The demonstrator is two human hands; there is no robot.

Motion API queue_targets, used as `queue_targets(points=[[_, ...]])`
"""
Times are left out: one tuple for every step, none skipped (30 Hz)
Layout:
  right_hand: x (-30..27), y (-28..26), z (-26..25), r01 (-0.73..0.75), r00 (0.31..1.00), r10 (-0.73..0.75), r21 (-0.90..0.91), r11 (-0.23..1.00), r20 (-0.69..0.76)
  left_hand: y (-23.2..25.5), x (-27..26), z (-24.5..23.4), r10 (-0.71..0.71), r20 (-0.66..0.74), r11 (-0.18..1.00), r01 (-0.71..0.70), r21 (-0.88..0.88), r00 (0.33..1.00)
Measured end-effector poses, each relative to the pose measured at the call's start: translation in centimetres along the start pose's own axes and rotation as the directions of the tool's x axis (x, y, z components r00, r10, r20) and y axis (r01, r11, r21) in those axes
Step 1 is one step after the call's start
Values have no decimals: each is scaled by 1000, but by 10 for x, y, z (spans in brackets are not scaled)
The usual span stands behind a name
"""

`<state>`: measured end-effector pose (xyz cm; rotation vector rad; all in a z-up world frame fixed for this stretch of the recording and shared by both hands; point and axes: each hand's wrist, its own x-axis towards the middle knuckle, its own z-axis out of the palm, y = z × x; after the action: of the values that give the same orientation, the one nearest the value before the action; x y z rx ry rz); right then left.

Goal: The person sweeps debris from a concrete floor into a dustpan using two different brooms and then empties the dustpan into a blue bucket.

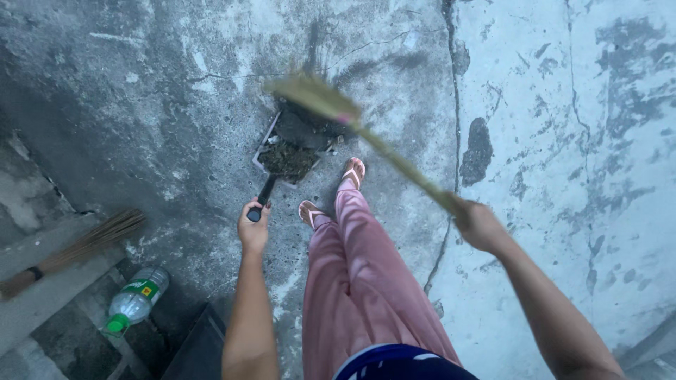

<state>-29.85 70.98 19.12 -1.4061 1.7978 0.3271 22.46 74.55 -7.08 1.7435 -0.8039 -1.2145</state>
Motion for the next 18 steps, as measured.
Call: queue_targets(points=[[-8, 1, -2, -16, 999, 15, -34, 999, -42, -1, 0, -5, 3, 8, 1000, -3, -4, 1000], [-15, 7, -2, -33, 996, 28, -66, 997, -83, -2, 0, -10, 5, 16, 1000, -5, -8, 1000], [-21, 18, 1, -54, 991, 42, -98, 994, -124, -4, 0, -14, 9, 22, 1000, -9, 23, 1000], [-19, 29, 12, -66, 987, 47, -117, 991, -156, -6, 1, -18, 12, 27, 998, -13, 54, 1000], [-8, 38, 29, -79, 980, 52, -137, 987, -193, -9, 5, -18, 20, 34, 996, -22, 82, 999], [7, 48, 49, -93, 972, 55, -157, 983, -229, -12, 6, -18, 37, 38, 994, -41, 102, 999], [25, 56, 73, -110, 969, 76, -137, 984, -235, -14, 7, -18, 54, 43, 991, -59, 124, 998], [46, 64, 97, -127, 966, 96, -116, 985, -241, -16, 10, -16, 71, 47, 986, -77, 146, 996], [66, 70, 122, -124, 961, 95, -98, 987, -260, -18, 7, -18, 93, 51, 978, -101, 182, 994], [87, 74, 144, -122, 955, 95, -80, 989, -280, -20, 9, -18, 114, 56, 968, -124, 218, 992], [112, 70, 170, -168, 961, 144, -83, 982, -235, -21, 13, -18, 139, 62, 956, -150, 252, 988], [128, 70, 189, -212, 963, 192, -89, 973, -189, -23, 15, -18, 94, 74, 975, -106, 194, 993], [143, 63, 209, -324, 941, 322, -5, 946, -104, -22, 16, -14, 50, 85, 989, -61, 133, 995], [159, 41, 235, -437, 899, 438, 69, 897, -8, -21, 17, -10, 8, 99, 997, -15, 71, 995], [166, 20, 260, -419, 904, 427, 176, 891, -12, -20, 21, -8, 49, 92, 991, -59, 119, 995], [164, 3, 283, -367, 928, 372, 175, 914, 9, -19, 24, -6, 90, 88, 981, -104, 166, 992], [156, -11, 305, -316, 948, 315, 173, 933, 34, -17, 25, -5, 128, 86, 966, -143, 214, 988], [144, -18, 322, -198, 980, 197, 47, 979, 28, -16, 24, -6, 107, 85, 972, -123, 200, 991]])
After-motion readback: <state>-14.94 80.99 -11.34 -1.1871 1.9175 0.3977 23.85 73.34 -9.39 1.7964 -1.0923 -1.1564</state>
